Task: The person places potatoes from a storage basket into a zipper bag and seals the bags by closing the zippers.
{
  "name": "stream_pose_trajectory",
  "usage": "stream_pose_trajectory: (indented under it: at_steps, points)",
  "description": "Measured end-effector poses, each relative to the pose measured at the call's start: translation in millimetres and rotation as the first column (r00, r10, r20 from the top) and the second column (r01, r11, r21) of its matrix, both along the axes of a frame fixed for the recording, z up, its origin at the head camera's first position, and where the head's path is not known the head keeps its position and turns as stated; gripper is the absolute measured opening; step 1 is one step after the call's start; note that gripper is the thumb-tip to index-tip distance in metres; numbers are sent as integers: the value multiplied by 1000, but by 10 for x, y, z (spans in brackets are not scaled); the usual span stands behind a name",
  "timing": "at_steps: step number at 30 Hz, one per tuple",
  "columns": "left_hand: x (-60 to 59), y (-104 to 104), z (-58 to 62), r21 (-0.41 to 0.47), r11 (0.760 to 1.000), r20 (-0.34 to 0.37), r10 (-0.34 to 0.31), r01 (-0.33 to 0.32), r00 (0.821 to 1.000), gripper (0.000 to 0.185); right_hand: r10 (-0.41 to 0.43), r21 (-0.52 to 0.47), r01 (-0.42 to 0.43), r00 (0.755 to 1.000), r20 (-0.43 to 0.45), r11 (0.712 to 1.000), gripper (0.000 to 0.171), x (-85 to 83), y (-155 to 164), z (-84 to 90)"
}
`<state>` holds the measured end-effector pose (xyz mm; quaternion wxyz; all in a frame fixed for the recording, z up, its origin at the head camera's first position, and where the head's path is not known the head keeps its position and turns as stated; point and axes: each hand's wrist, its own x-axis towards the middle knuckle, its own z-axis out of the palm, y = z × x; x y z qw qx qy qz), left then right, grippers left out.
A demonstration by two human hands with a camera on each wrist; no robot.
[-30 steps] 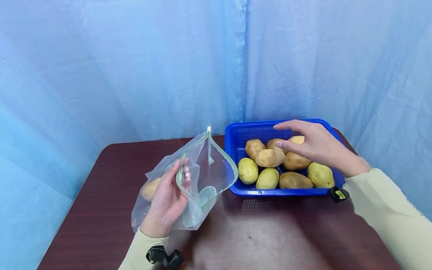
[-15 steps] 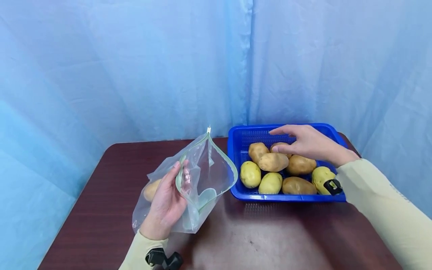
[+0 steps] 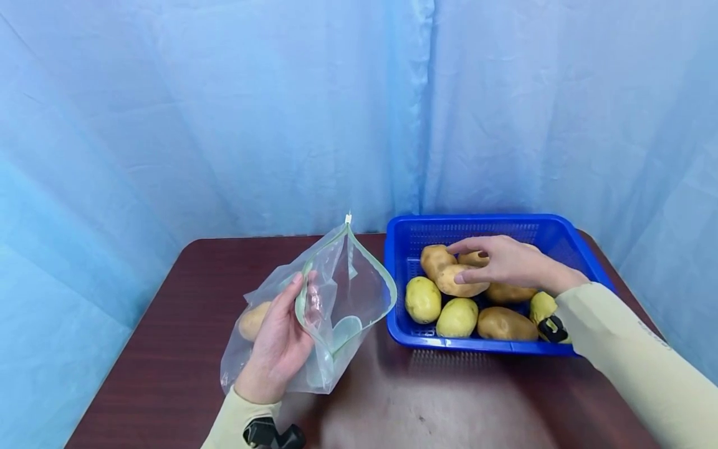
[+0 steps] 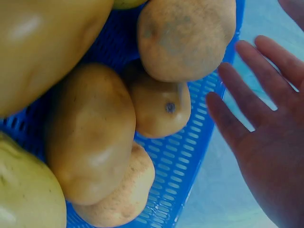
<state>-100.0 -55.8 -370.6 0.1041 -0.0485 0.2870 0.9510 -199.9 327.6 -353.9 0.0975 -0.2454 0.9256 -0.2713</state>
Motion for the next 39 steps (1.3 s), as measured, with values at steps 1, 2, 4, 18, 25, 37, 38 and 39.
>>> stream_pose_trajectory:
  at_steps: [1, 2, 4, 18, 25, 37, 38, 39]
  points:
    - [5, 1, 1, -2, 1000, 0, 0, 0, 1000, 17, 2, 0, -2, 1000, 4, 1000, 60, 2, 2, -7]
    - [9, 1, 2, -1, 1000, 0, 1, -1, 1000, 17, 6, 2, -6, 1000, 10, 1000, 60, 3, 3, -13]
    - [18, 1, 4, -1, 1000, -2, 3, -3, 1000, 17, 12, 13, -12, 1000, 15, 1000, 61, 3, 2, -22]
    - [58, 8, 14, 11, 1000, -7, -2, 2, 1000, 17, 86, 111, -82, 996, -34, 990, 56, 11, -37, -120]
    - [55, 27, 14, 18, 1000, -8, -8, 9, 1000, 16, 107, 154, -97, 993, -57, 983, 58, 5, -20, -166]
    - [27, 96, 12, 16, 1000, -3, -8, 8, 1000, 17, 30, 148, -23, 998, -48, 989, 65, 60, 6, 41]
    - [21, 103, 12, 16, 1000, -5, -9, 9, 1000, 17, 33, 132, -26, 998, -48, 991, 65, 66, 8, 55]
    - [16, 109, 13, 15, 1000, -7, -8, 8, 1000, 16, 34, 123, -27, 998, -53, 992, 65, 73, 8, 67]
